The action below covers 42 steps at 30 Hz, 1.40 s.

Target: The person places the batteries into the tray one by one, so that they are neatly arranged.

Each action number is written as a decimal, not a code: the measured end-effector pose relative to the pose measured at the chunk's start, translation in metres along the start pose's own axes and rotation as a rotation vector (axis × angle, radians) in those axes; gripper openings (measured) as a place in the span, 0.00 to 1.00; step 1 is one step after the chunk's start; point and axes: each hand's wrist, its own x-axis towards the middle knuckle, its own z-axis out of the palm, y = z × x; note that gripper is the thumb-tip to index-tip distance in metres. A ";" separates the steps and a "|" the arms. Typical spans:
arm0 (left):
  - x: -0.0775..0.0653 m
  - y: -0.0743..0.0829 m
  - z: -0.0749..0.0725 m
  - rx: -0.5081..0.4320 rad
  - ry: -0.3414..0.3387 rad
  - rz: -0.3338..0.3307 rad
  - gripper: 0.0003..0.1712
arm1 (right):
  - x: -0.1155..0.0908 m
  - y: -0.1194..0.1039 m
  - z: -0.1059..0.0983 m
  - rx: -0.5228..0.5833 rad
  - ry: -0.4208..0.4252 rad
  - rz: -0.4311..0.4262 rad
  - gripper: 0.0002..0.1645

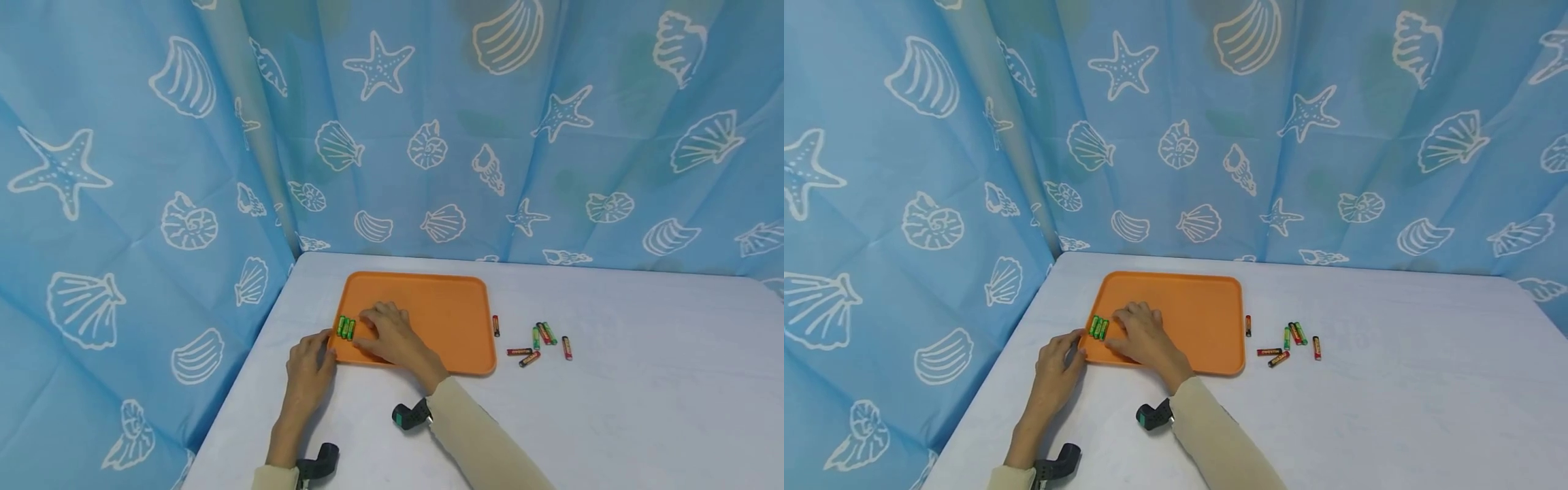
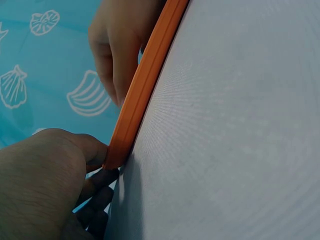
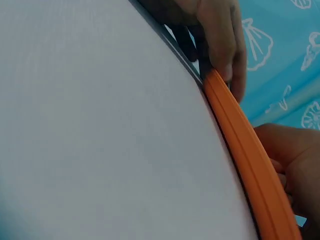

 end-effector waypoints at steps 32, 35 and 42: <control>-0.003 0.006 0.001 0.010 -0.060 -0.044 0.26 | -0.131 0.081 -0.118 -0.088 0.181 0.112 0.22; -0.003 0.006 -0.001 0.006 -0.063 -0.038 0.26 | -0.141 0.093 -0.124 -0.118 0.173 0.146 0.22; -0.002 0.007 -0.002 0.005 -0.078 -0.038 0.26 | -0.159 0.110 -0.144 -0.142 0.138 0.242 0.23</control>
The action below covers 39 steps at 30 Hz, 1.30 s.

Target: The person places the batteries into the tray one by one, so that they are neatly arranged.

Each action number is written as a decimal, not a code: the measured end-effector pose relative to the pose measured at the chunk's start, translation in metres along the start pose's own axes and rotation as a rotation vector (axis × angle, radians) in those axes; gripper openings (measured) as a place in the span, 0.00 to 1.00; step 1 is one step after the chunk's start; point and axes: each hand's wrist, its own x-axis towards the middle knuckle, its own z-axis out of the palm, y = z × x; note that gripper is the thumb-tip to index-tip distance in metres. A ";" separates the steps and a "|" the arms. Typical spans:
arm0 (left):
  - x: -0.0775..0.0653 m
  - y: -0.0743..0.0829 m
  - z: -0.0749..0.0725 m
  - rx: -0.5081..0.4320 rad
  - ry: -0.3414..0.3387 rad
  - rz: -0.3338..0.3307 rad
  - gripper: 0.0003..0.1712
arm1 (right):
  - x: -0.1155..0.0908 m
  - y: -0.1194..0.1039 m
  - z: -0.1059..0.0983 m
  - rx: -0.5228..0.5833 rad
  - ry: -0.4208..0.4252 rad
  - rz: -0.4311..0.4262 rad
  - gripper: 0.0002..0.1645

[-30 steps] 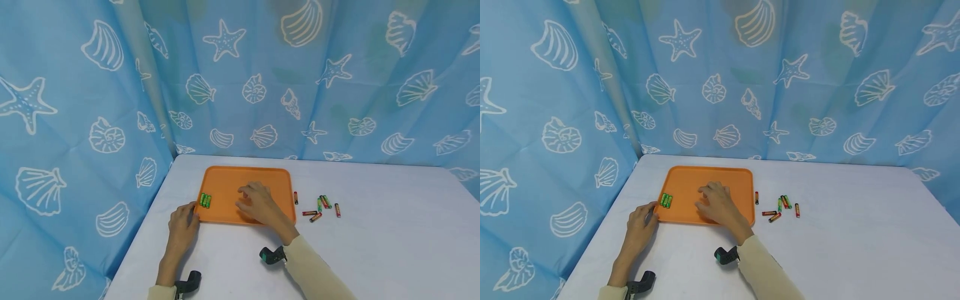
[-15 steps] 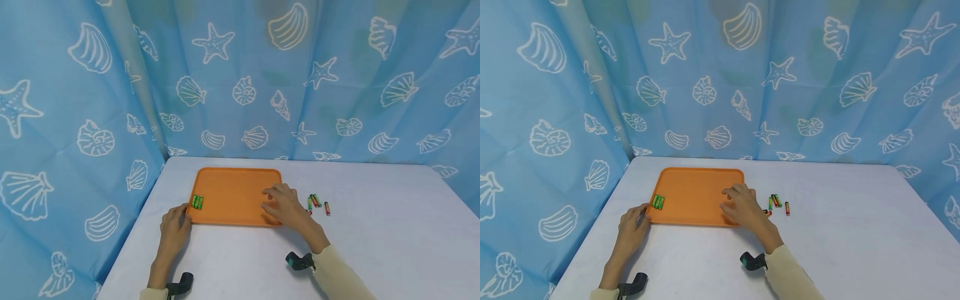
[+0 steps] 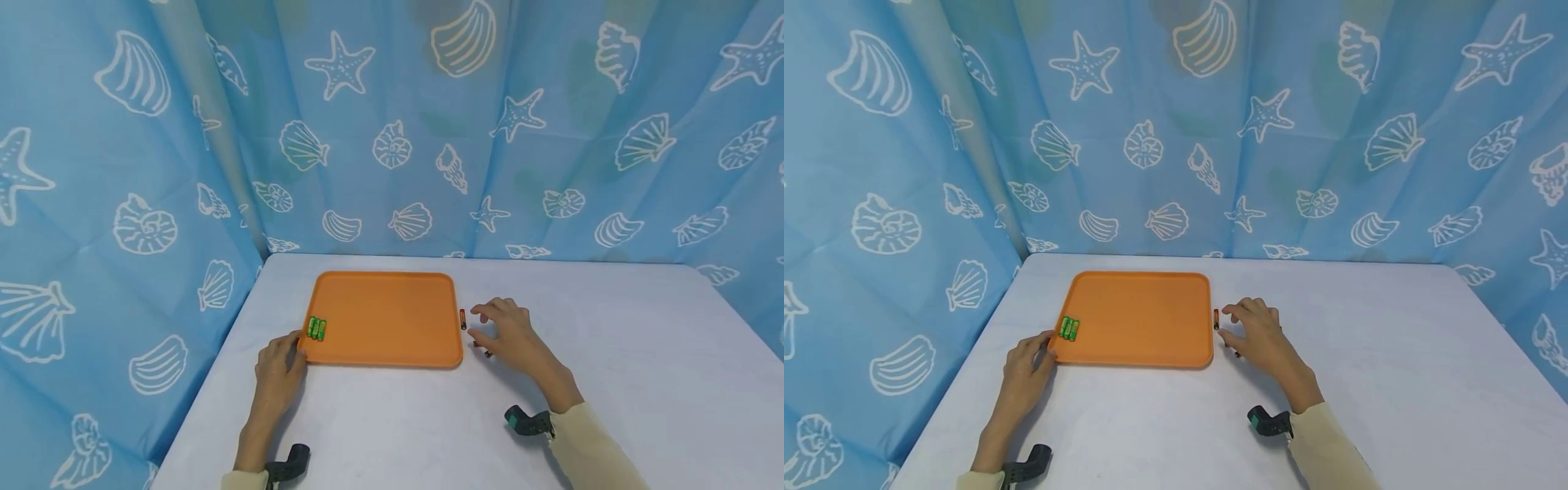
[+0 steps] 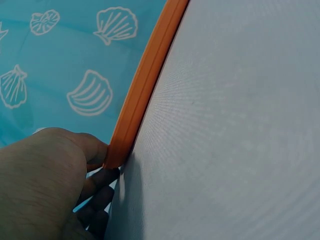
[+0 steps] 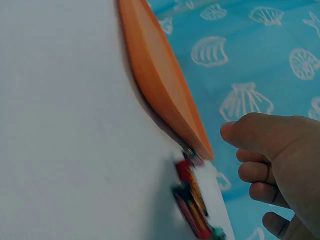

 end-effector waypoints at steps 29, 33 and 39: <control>0.000 0.000 0.000 0.006 -0.004 -0.009 0.26 | -0.014 0.053 -0.016 -0.063 -0.077 0.072 0.25; 0.000 0.000 0.000 0.010 -0.001 -0.002 0.26 | -0.014 0.057 -0.018 -0.053 -0.090 0.064 0.25; 0.000 -0.001 0.000 0.012 0.003 0.013 0.26 | -0.014 0.058 -0.019 -0.044 -0.118 0.056 0.28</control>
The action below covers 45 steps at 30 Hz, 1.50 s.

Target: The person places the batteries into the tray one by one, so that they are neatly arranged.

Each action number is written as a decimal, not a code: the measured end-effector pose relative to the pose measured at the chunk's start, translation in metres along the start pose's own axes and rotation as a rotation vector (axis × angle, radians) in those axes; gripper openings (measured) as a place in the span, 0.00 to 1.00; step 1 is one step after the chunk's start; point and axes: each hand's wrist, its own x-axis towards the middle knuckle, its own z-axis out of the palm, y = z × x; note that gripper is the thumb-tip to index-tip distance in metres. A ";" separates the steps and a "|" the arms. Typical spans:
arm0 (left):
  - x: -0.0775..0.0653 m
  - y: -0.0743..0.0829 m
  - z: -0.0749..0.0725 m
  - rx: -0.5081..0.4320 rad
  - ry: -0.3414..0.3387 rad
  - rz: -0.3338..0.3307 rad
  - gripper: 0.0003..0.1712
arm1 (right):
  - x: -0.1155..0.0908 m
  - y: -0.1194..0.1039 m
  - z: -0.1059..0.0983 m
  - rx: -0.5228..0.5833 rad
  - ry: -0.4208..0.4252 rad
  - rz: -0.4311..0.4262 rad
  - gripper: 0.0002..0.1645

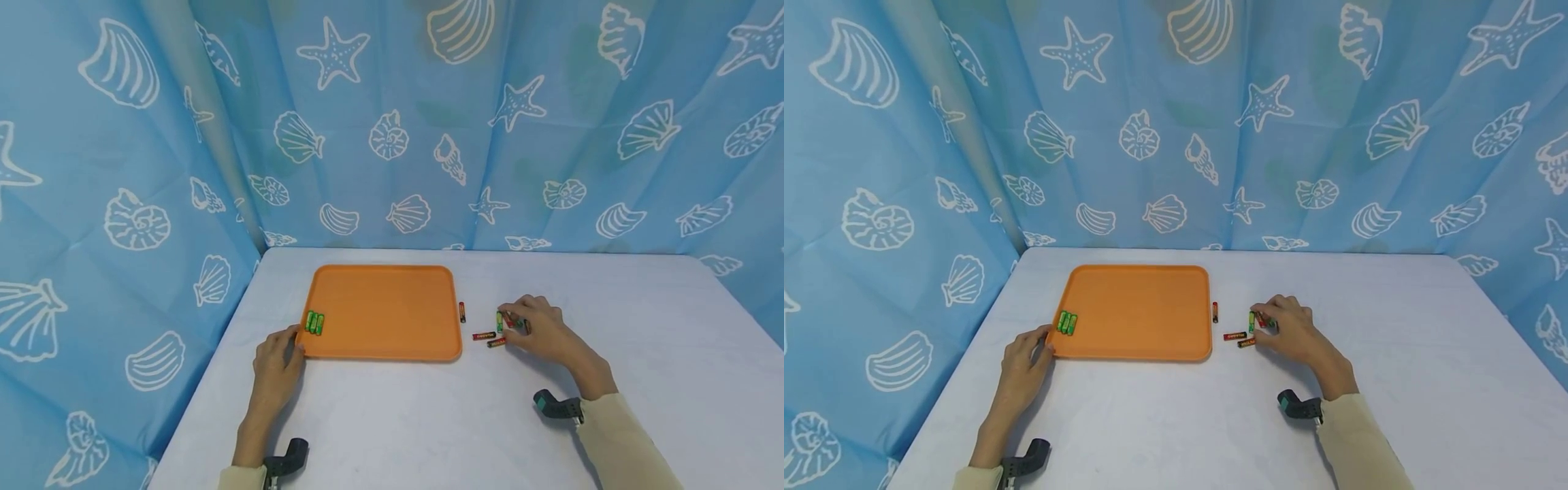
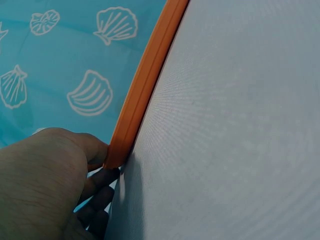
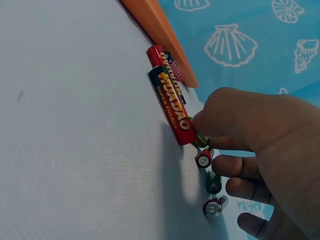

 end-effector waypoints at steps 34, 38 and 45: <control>0.003 0.001 -0.002 -0.013 0.014 0.010 0.26 | 0.011 -0.045 0.007 0.122 0.126 -0.045 0.27; 0.002 0.000 -0.002 -0.018 0.016 0.019 0.26 | 0.014 -0.055 0.013 0.126 0.134 -0.060 0.26; -0.001 -0.001 0.001 -0.021 0.011 0.011 0.26 | 0.021 -0.070 0.025 0.153 0.175 -0.098 0.26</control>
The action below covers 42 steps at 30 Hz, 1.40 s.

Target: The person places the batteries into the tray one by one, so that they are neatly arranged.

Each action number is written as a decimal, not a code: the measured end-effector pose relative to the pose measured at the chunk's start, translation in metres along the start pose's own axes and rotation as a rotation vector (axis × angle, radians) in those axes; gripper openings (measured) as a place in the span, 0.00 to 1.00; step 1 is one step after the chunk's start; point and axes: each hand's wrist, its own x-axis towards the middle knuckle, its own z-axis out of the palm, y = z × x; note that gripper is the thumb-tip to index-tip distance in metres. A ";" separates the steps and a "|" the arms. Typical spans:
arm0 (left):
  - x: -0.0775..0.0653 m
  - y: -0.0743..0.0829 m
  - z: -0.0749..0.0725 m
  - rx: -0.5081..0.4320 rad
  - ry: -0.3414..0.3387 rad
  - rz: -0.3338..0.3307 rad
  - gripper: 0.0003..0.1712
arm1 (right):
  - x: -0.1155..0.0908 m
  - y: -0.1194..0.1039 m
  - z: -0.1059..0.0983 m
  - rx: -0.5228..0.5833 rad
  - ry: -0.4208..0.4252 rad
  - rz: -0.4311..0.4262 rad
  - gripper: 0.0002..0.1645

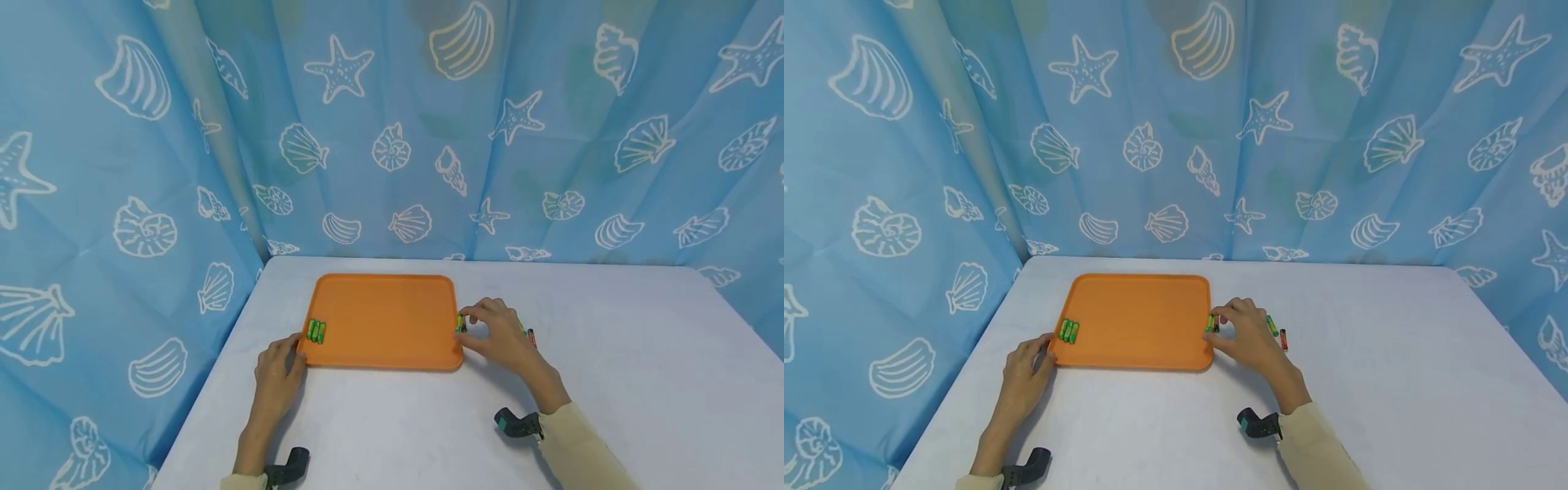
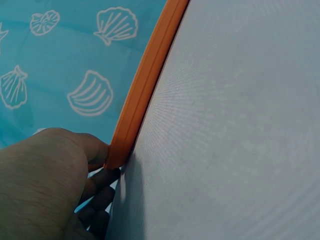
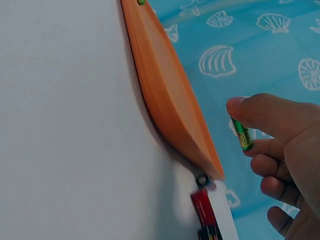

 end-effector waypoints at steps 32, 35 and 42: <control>0.002 -0.004 0.001 0.002 0.041 0.041 0.25 | 0.038 -0.061 0.080 -0.037 -0.091 -0.144 0.28; 0.003 -0.004 0.002 0.006 0.038 0.029 0.25 | 0.042 -0.068 0.086 -0.031 -0.107 -0.141 0.27; 0.002 -0.002 0.003 0.010 0.044 0.014 0.25 | 0.049 -0.079 0.099 -0.041 -0.142 -0.145 0.27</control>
